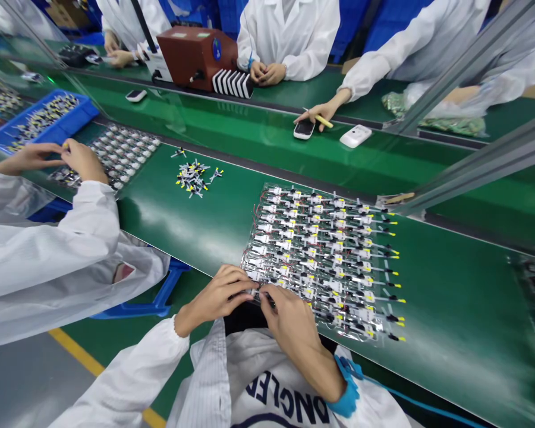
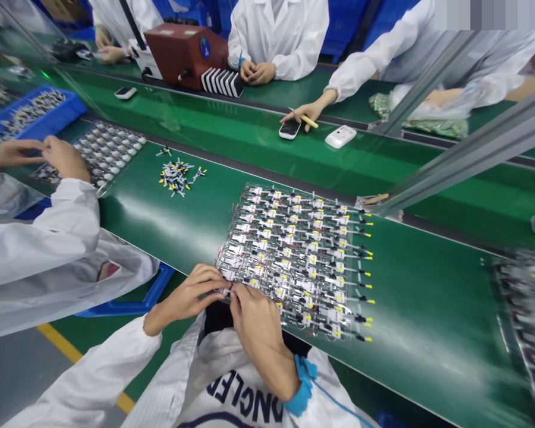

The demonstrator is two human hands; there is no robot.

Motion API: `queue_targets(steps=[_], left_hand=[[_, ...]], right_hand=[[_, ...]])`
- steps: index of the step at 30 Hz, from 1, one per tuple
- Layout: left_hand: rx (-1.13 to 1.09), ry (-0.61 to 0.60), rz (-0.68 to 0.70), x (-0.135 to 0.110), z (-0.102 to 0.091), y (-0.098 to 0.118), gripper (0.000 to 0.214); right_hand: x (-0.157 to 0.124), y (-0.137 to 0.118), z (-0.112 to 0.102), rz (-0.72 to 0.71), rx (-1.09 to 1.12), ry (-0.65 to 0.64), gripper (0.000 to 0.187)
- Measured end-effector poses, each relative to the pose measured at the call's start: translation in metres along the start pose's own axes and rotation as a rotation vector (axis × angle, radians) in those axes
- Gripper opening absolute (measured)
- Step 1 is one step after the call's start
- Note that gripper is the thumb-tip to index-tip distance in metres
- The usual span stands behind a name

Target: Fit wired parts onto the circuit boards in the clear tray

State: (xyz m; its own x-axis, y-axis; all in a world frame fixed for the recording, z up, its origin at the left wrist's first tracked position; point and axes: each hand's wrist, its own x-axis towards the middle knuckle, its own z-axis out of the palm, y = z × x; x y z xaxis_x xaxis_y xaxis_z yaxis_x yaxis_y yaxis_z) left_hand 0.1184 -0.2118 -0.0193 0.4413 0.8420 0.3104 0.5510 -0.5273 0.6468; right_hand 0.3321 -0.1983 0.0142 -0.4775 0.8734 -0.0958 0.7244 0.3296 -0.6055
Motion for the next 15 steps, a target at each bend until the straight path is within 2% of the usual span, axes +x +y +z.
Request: queue_targets(steps=[15], left_hand=[[0.016, -0.009, 0.021, 0.0007, -0.0007, -0.0006, 0.026]], right_hand=[[0.0015, 0.0052, 0.0069, -0.058, 0.017, 0.07, 0.015]])
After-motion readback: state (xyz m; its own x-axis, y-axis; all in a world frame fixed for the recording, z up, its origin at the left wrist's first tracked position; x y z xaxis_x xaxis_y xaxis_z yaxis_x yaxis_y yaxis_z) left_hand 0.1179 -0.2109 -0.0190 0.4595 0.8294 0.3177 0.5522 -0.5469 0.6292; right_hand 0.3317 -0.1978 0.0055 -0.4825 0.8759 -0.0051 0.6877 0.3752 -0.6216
